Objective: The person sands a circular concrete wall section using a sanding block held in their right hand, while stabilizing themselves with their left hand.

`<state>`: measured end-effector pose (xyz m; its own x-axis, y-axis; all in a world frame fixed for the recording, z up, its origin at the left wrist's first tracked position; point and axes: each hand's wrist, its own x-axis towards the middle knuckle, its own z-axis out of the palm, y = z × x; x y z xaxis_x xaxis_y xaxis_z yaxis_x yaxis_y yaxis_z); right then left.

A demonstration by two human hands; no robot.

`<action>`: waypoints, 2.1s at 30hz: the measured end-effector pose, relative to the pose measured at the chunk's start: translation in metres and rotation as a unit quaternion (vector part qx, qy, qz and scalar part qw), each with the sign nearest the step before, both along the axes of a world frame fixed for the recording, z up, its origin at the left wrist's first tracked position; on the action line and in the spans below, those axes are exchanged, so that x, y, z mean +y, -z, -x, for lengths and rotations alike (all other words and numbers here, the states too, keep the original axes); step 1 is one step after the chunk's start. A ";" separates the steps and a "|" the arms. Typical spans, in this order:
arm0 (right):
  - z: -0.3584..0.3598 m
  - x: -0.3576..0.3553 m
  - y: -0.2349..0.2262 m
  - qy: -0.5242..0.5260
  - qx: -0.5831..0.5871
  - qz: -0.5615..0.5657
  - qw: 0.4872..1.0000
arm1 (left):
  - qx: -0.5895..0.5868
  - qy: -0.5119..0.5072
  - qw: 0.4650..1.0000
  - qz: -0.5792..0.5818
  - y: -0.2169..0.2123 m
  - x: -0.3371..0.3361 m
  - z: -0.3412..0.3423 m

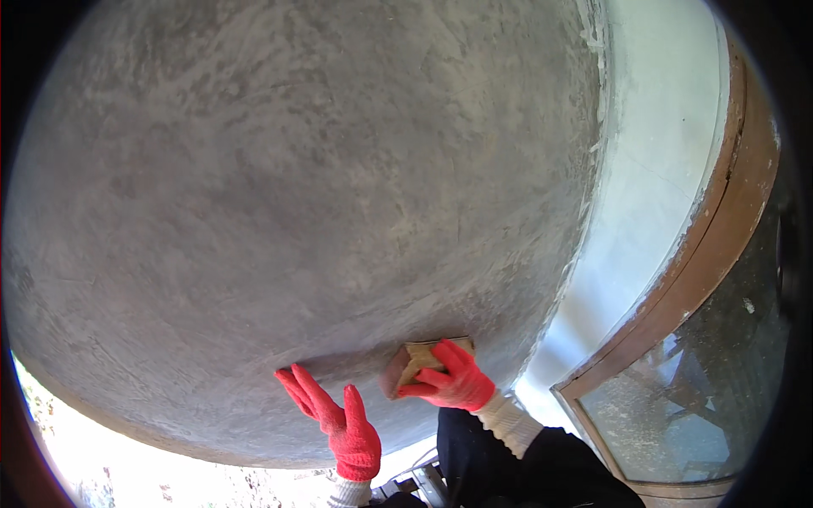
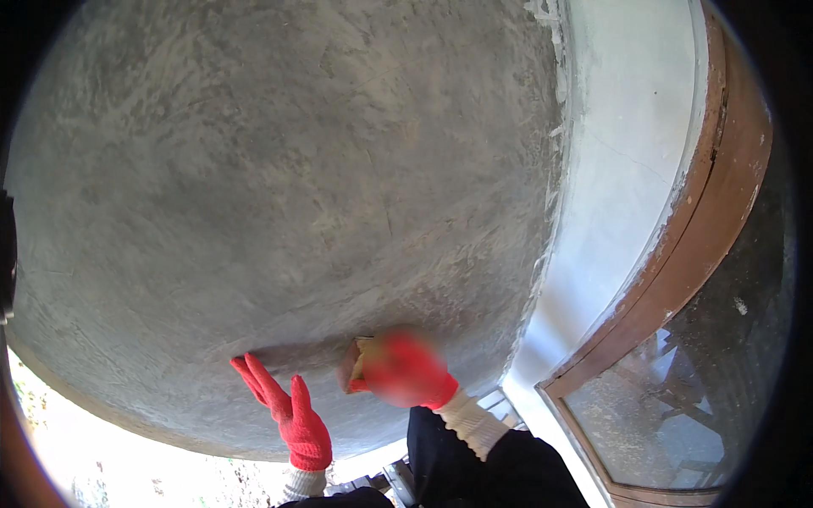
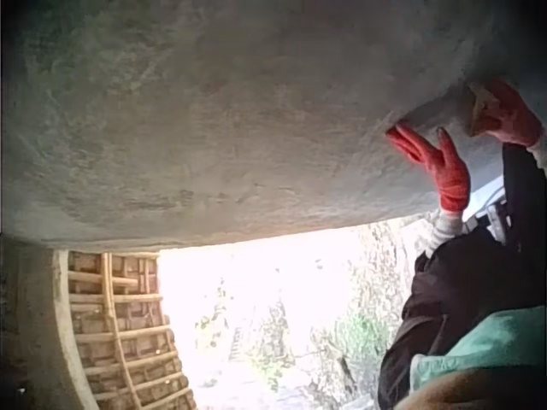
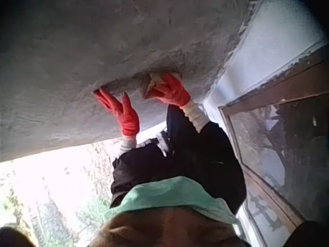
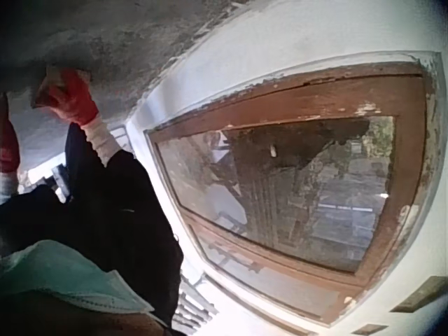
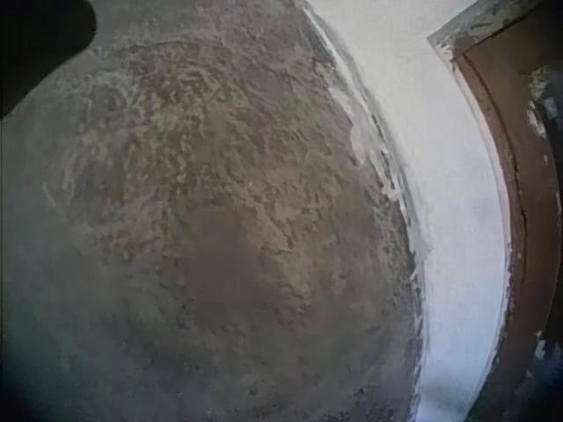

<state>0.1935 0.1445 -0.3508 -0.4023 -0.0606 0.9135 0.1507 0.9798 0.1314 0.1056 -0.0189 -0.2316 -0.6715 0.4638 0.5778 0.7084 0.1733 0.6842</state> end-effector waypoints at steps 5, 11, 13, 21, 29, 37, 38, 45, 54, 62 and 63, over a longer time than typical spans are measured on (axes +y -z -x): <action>-0.040 0.044 -0.028 0.226 0.211 0.178 0.934 | -0.015 0.021 1.000 -0.001 0.003 -0.013 0.005; -0.043 0.065 -0.066 0.214 0.384 0.474 0.763 | -0.011 0.013 1.000 -0.019 0.002 -0.009 0.006; -0.015 0.036 -0.040 0.265 0.304 0.306 0.862 | -0.008 0.012 1.000 -0.027 0.004 -0.002 0.007; -0.035 0.032 -0.086 0.068 0.061 0.091 0.992 | 0.004 0.012 1.000 -0.026 0.008 -0.005 0.009; -0.077 0.105 -0.237 0.188 0.312 0.199 0.910 | -0.014 0.011 0.998 -0.052 0.006 -0.003 0.004; -0.085 0.083 0.038 0.255 0.141 0.288 0.912 | -0.040 0.021 0.997 -0.069 0.001 0.000 -0.002; -0.095 0.087 0.041 0.257 0.143 0.289 0.911 | -0.045 0.027 0.997 -0.064 0.001 0.002 -0.002; -0.088 0.116 -0.178 0.262 0.235 0.220 0.910 | -0.047 0.011 0.997 -0.061 0.001 -0.006 0.003; -0.080 0.106 -0.106 0.252 0.276 0.303 0.877 | -0.079 0.047 0.994 -0.054 -0.010 -0.010 0.000; -0.096 0.098 -0.070 0.275 0.139 0.294 0.905 | -0.073 0.110 0.991 -0.008 -0.017 -0.033 0.006; -0.094 0.105 -0.110 0.276 0.179 0.250 0.911 | -0.075 0.110 0.991 -0.011 -0.020 -0.036 0.007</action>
